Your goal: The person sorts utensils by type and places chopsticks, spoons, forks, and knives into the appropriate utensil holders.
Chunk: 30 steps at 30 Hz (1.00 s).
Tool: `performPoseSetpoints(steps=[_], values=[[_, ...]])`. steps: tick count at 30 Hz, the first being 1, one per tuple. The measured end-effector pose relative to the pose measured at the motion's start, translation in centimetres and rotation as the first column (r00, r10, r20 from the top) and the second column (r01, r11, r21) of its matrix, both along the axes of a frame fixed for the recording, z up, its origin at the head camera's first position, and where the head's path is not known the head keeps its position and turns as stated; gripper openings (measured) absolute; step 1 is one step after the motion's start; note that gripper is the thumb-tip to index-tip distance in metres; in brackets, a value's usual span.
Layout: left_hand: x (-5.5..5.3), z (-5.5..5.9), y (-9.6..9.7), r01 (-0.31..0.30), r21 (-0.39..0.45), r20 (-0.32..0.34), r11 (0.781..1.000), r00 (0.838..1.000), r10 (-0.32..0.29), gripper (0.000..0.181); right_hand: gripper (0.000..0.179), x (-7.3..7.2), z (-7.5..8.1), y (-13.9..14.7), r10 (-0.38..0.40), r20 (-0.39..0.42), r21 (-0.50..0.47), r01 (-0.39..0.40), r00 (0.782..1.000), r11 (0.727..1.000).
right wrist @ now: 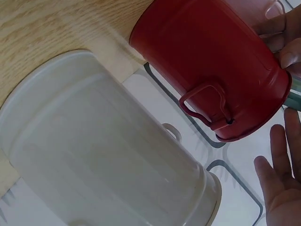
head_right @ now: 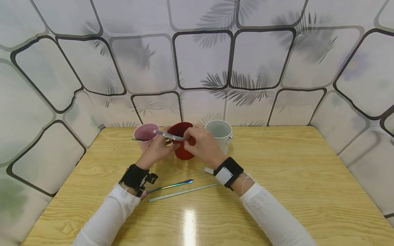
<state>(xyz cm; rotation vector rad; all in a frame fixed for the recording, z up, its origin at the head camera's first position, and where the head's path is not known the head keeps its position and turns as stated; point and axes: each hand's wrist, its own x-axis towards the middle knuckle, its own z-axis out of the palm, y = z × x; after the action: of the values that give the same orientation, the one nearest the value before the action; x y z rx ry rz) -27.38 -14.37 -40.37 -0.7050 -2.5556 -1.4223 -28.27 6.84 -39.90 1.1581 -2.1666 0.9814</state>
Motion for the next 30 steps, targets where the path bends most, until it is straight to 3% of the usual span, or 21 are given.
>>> performPoseSetpoints(steps=[9, 17, 25, 30], values=[[-0.2, -0.2, -0.1, 0.005, -0.002, -0.026, 1.0, 1.0, -0.005, 0.057, 0.014, -0.3, 0.0, -0.1, -0.024, -0.046, 0.07, 0.027, 0.999, 0.997], [0.0, -0.1, -0.1, -0.004, -0.002, -0.016, 1.0, 1.0, 0.004, 0.059, 0.01, -0.3, -0.4, 0.0, -0.068, -0.025, 0.117, 0.07, 0.997, 0.991], [-0.1, -0.1, -0.1, -0.004, -0.002, -0.015, 1.0, 1.0, 0.004, 0.06, 0.012, 0.0, -0.3, 0.2, -0.09, -0.008, 0.11, 0.09, 0.996, 0.99], [-0.2, -0.1, 0.0, -0.001, -0.01, -0.034, 1.0, 0.999, 0.001, 0.061, 0.01, 0.7, 0.1, 0.6, -0.093, -0.04, 0.041, 0.095, 0.995, 0.995]])
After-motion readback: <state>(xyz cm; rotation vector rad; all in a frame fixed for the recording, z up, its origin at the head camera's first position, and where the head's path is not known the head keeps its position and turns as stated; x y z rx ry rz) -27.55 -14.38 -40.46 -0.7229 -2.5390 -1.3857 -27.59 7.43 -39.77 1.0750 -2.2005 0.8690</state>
